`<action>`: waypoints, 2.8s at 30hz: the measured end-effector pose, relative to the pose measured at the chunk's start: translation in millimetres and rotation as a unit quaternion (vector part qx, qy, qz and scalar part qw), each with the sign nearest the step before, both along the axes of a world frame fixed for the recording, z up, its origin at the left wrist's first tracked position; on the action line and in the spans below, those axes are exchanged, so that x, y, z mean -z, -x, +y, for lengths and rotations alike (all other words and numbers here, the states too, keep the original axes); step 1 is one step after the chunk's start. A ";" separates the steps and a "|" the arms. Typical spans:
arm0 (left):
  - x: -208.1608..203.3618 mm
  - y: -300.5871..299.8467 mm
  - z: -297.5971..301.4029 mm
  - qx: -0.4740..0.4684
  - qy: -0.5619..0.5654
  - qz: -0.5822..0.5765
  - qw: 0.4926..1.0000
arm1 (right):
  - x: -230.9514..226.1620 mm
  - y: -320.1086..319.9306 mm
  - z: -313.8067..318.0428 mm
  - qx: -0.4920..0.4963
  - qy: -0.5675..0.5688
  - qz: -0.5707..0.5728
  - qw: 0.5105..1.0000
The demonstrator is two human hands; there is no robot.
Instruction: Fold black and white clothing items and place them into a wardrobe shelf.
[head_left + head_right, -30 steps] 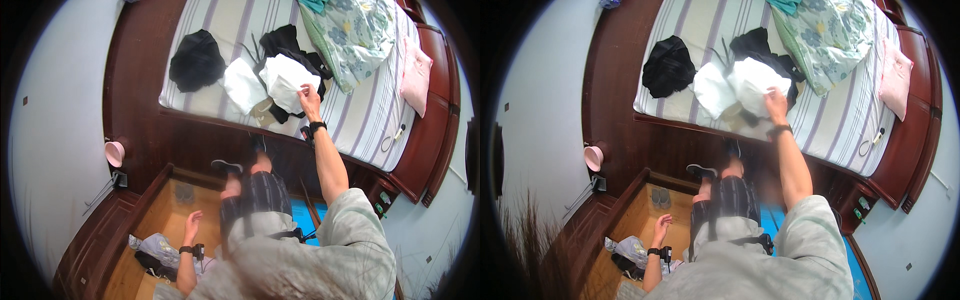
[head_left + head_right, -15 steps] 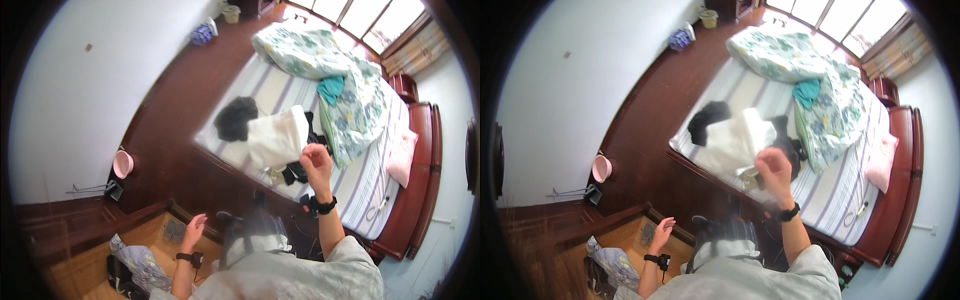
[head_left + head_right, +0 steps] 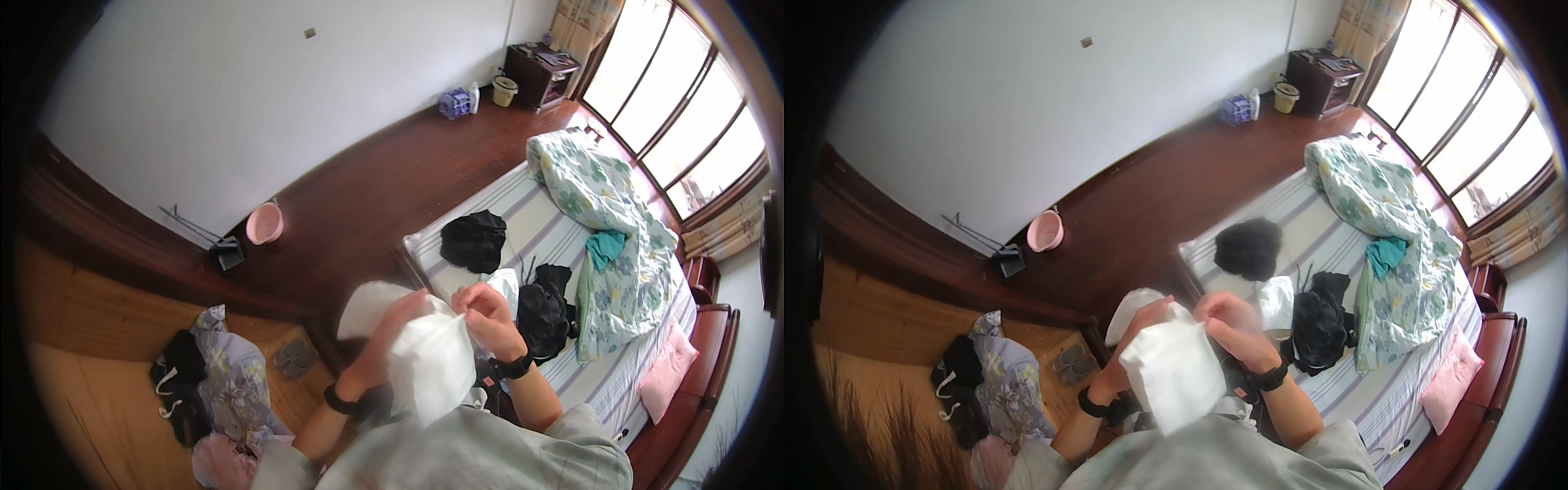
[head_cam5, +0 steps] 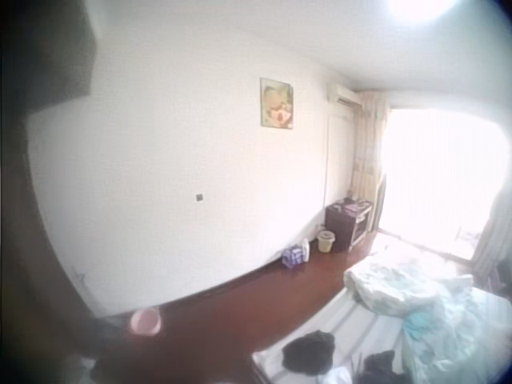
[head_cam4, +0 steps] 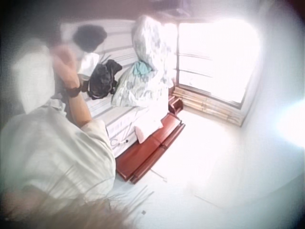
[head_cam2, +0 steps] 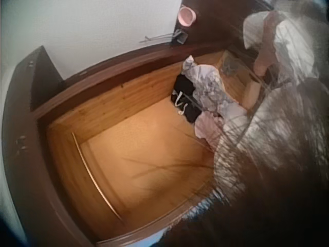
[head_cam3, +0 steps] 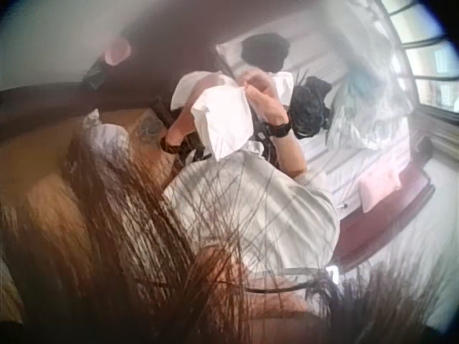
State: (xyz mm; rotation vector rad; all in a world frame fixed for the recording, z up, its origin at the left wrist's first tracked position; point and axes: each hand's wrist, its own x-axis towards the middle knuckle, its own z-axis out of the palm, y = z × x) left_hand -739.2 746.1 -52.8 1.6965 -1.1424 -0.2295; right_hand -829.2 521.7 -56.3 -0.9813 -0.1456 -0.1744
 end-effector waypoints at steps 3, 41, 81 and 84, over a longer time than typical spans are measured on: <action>2.1 5.3 5.8 0.016 -0.009 0.059 0.998 | 10.2 -12.0 14.4 -0.003 0.032 0.052 0.998; -10.1 42.5 39.7 -0.197 0.000 0.211 0.957 | -7.6 29.8 26.7 -0.055 0.402 0.010 0.914; -82.1 -7.3 121.9 -0.279 -0.123 -0.028 0.952 | 12.5 -2.3 -30.8 0.112 0.660 0.027 0.743; -83.7 -10.0 126.4 -0.287 -0.130 -0.044 0.948 | 14.6 -1.3 -37.2 0.102 0.661 0.027 0.743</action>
